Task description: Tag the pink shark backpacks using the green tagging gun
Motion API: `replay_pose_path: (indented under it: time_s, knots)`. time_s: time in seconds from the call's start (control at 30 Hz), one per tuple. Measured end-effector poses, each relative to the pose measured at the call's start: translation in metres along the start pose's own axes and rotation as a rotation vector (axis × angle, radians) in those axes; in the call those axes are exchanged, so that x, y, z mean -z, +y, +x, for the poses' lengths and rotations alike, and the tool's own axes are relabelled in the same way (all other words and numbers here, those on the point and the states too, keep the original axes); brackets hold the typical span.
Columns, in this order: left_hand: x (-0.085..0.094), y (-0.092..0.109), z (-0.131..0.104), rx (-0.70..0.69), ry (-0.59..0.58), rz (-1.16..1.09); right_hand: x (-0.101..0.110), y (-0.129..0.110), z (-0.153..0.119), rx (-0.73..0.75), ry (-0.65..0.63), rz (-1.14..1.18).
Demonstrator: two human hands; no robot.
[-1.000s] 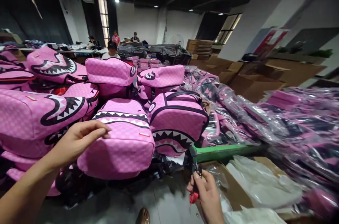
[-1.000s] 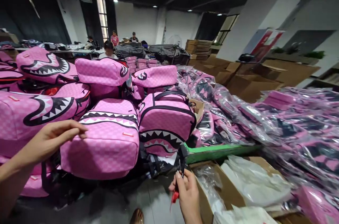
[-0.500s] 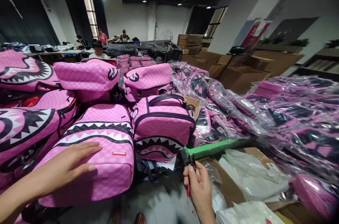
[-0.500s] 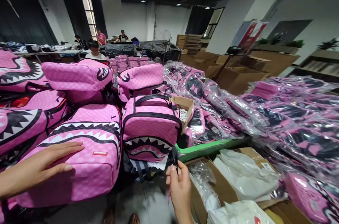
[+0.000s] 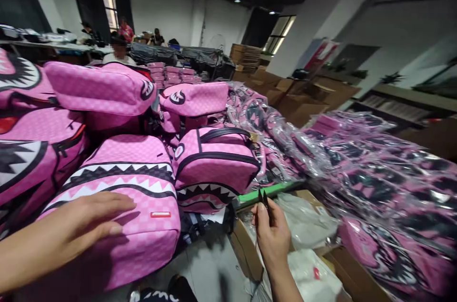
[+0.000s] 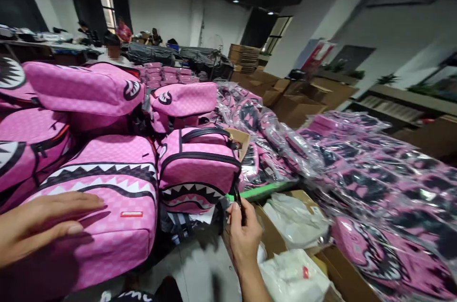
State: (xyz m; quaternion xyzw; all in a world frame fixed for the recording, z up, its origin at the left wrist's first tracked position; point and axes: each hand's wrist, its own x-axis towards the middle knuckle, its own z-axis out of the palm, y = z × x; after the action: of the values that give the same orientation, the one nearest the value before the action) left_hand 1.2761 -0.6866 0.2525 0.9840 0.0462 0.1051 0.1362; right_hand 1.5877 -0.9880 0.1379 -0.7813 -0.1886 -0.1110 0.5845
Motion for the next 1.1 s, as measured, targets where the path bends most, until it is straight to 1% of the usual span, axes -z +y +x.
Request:
replay_pose_path:
  time_s: [0.03, 0.1, 0.17, 0.2, 0.27, 0.33, 0.37, 0.43, 0.5, 0.53, 0.57, 0.63, 0.67, 0.73, 0.83, 0.93, 1.0, 1.1]
  knots:
    - [0.006, 0.006, 0.015, -0.049, 0.023, -0.022, 0.005, 0.004, 0.009, 0.044, 0.03, -0.057]
    - [0.016, 0.028, 0.054, -0.157, 0.052, -0.07, 0.014, 0.014, 0.026, 0.099, 0.071, -0.14]
    - [0.019, 0.059, 0.105, -0.293, 0.097, -0.1, 0.021, 0.025, 0.045, 0.149, 0.085, -0.161]
    - [0.016, 0.076, 0.134, -0.359, 0.137, -0.086, 0.023, 0.03, 0.054, 0.179, 0.081, -0.153]
    - [0.005, 0.108, 0.198, -0.459, 0.21, 0.025, 0.027, 0.039, 0.076, 0.254, 0.055, -0.118]
    - [-0.012, 0.138, 0.265, -0.511, 0.235, 0.198, 0.033, 0.048, 0.101, 0.33, 0.003, -0.077]
    - [-0.022, 0.151, 0.298, -0.526, 0.22, 0.276, 0.038, 0.053, 0.115, 0.362, -0.027, -0.064]
    - [-0.042, 0.173, 0.358, -0.526, 0.152, 0.396, 0.05, 0.063, 0.145, 0.394, -0.073, -0.046]
    - [-0.061, 0.186, 0.404, -0.474, 0.054, 0.474, 0.063, 0.074, 0.176, 0.403, -0.103, -0.029]
    - [-0.069, 0.188, 0.421, -0.426, -0.001, 0.499, 0.068, 0.078, 0.191, 0.411, -0.119, -0.019]
    - [-0.076, 0.189, 0.432, -0.372, -0.054, 0.513, 0.072, 0.083, 0.205, 0.428, -0.139, -0.008]
    - [-0.086, 0.184, 0.443, -0.286, -0.123, 0.512, 0.076, 0.089, 0.229, 0.486, -0.199, 0.016]
    - [-0.09, 0.182, 0.443, -0.263, -0.128, 0.504, 0.076, 0.09, 0.238, 0.516, -0.235, 0.029]
    - [-0.097, 0.178, 0.44, -0.259, -0.077, 0.5, 0.072, 0.093, 0.251, 0.551, -0.3, 0.048]
    - [-0.106, 0.181, 0.436, -0.302, 0.04, 0.546, 0.063, 0.096, 0.256, 0.549, -0.348, 0.065]
    - [-0.116, 0.188, 0.442, -0.35, 0.072, 0.584, 0.055, 0.103, 0.253, 0.513, -0.342, 0.072]
    - [-0.119, 0.19, 0.447, -0.323, 0.056, 0.591, 0.053, 0.109, 0.251, 0.489, -0.34, 0.081]
    - [-0.115, 0.191, 0.45, -0.207, 0.029, 0.524, 0.055, 0.119, 0.251, 0.478, -0.345, 0.115]
